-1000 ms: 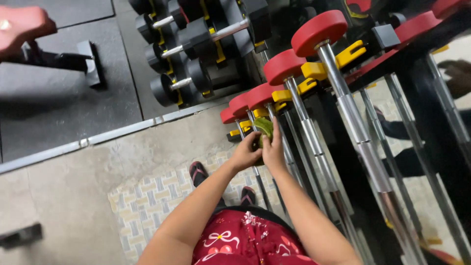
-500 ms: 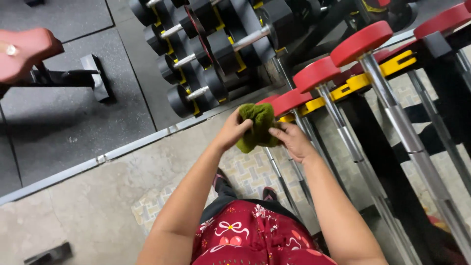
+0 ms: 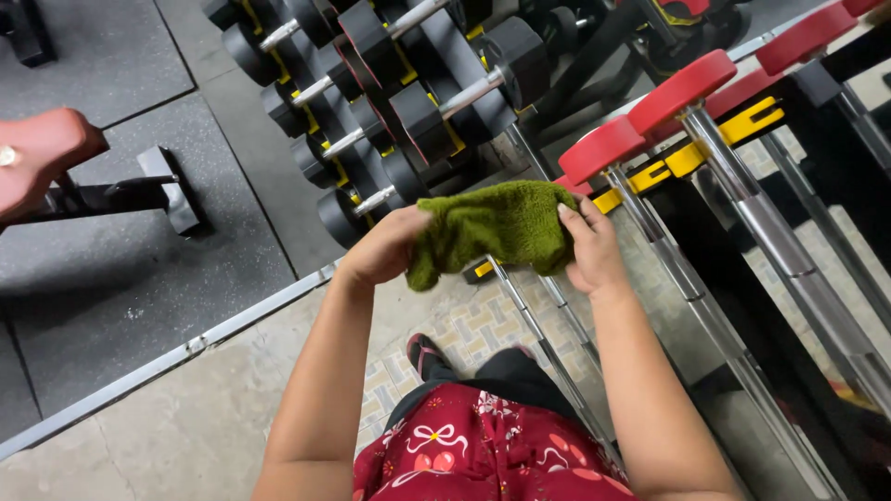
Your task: Cleaning a weight bench and gym racks with a cloth and spray.
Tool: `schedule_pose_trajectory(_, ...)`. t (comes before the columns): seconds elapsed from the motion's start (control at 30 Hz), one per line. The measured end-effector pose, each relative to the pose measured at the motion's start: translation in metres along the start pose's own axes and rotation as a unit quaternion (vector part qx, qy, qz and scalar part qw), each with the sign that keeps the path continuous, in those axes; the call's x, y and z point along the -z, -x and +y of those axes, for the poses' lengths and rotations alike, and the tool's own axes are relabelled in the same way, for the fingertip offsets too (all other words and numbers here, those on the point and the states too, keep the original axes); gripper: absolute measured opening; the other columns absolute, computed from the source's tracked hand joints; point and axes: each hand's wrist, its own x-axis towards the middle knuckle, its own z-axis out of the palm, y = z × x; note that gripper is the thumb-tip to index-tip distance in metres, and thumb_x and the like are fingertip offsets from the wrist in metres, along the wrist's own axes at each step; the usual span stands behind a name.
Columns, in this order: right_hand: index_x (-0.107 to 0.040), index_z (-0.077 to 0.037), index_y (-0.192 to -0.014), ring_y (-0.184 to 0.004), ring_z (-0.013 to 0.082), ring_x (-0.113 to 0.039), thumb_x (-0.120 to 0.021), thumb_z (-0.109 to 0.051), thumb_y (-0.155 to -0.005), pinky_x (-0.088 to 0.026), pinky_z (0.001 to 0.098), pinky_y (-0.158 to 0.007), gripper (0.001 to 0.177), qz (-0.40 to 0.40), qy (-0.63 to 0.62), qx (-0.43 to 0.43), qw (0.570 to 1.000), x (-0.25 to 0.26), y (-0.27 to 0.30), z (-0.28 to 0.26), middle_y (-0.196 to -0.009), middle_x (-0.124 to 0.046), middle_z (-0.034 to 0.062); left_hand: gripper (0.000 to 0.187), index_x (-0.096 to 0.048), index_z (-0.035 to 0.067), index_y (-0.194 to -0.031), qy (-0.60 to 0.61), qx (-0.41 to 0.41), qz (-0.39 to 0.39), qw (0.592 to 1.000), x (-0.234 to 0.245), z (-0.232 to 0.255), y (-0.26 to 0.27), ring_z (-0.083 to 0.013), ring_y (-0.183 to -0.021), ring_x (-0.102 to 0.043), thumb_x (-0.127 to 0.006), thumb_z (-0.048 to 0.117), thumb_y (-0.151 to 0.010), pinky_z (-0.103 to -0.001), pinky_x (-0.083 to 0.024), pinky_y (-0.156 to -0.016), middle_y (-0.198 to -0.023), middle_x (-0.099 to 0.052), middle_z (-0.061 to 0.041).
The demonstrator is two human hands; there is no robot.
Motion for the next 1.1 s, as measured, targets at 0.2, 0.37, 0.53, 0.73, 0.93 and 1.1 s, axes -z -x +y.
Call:
schedule_pose_trajectory(0.2,-0.064,-0.002,-0.126,-0.113,0.0242,-0.067,-0.057,-0.010,-0.104,-0.054,0.0402,-0.100,0.025,0.027,-0.147,-0.064,0.987,-0.006,-0.011,0.011,-0.121,-0.070,0.0094,0.053,-0.060,0.002,-0.139,0.540,-0.089,0.103,0.831,0.023,-0.130,-0.028,-0.0302,-0.120,-0.067,-0.044,0.043,-0.110,-0.046,-0.051,-0.110,-0.131,-0.069,-0.015)
schedule_pose_trajectory(0.37,-0.061,-0.008,-0.137,-0.117,0.0195,-0.064,-0.051,0.000,-0.097,-0.052,0.0348,-0.102,0.041,0.034,-0.032,-0.059,0.997,0.019,-0.024,0.034,-0.129,-0.066,0.0067,0.053,-0.064,0.001,-0.130,0.422,0.107,0.158,0.886,0.021,-0.149,-0.028,-0.0317,-0.108,-0.068,-0.044,0.043,-0.105,-0.049,-0.058,-0.094,-0.121,-0.071,-0.016)
schedule_pose_trajectory(0.53,-0.061,-0.007,-0.138,-0.120,0.0166,-0.062,-0.046,0.009,-0.091,-0.050,0.0305,-0.103,0.052,0.013,0.068,-0.005,0.998,0.023,-0.042,0.027,-0.132,-0.065,0.0043,0.049,-0.065,-0.001,-0.126,0.322,0.146,0.262,0.898,0.075,-0.157,-0.040,-0.0318,-0.103,-0.071,-0.038,0.034,-0.104,-0.048,-0.059,-0.092,-0.116,-0.073,-0.017)
schedule_pose_trajectory(0.73,-0.068,-0.007,-0.135,-0.108,0.0183,-0.061,-0.055,0.004,-0.090,-0.050,0.0307,-0.096,0.048,0.000,0.253,0.029,0.967,0.027,-0.049,-0.001,-0.127,-0.069,0.0104,0.055,-0.043,0.008,-0.144,0.028,0.086,0.393,0.915,0.049,-0.089,-0.042,-0.0297,-0.091,-0.067,-0.060,0.027,-0.095,-0.046,-0.054,-0.086,-0.106,-0.073,-0.016)
schedule_pose_trajectory(0.93,-0.061,-0.010,-0.143,-0.098,0.0344,-0.059,-0.080,-0.014,-0.082,-0.050,0.0405,-0.089,0.064,-0.040,0.563,0.110,0.818,0.041,-0.055,-0.015,-0.109,-0.057,0.0189,0.057,-0.066,0.015,-0.124,-0.498,-0.048,0.314,0.807,-0.002,-0.030,-0.060,-0.0321,-0.107,-0.063,-0.085,0.009,-0.070,-0.041,-0.050,-0.095,-0.110,-0.065,-0.012)
schedule_pose_trajectory(1.1,-0.079,-0.006,-0.089,-0.109,0.0384,-0.055,-0.089,-0.019,-0.070,-0.048,0.0441,-0.093,0.025,-0.079,0.593,0.217,0.771,0.037,-0.048,-0.031,-0.114,-0.056,0.0182,0.037,-0.079,0.023,-0.100,-0.626,-0.183,0.414,0.635,-0.025,-0.015,-0.095,-0.0367,-0.112,-0.052,-0.081,0.003,-0.069,-0.043,-0.046,-0.097,-0.113,-0.054,-0.016)
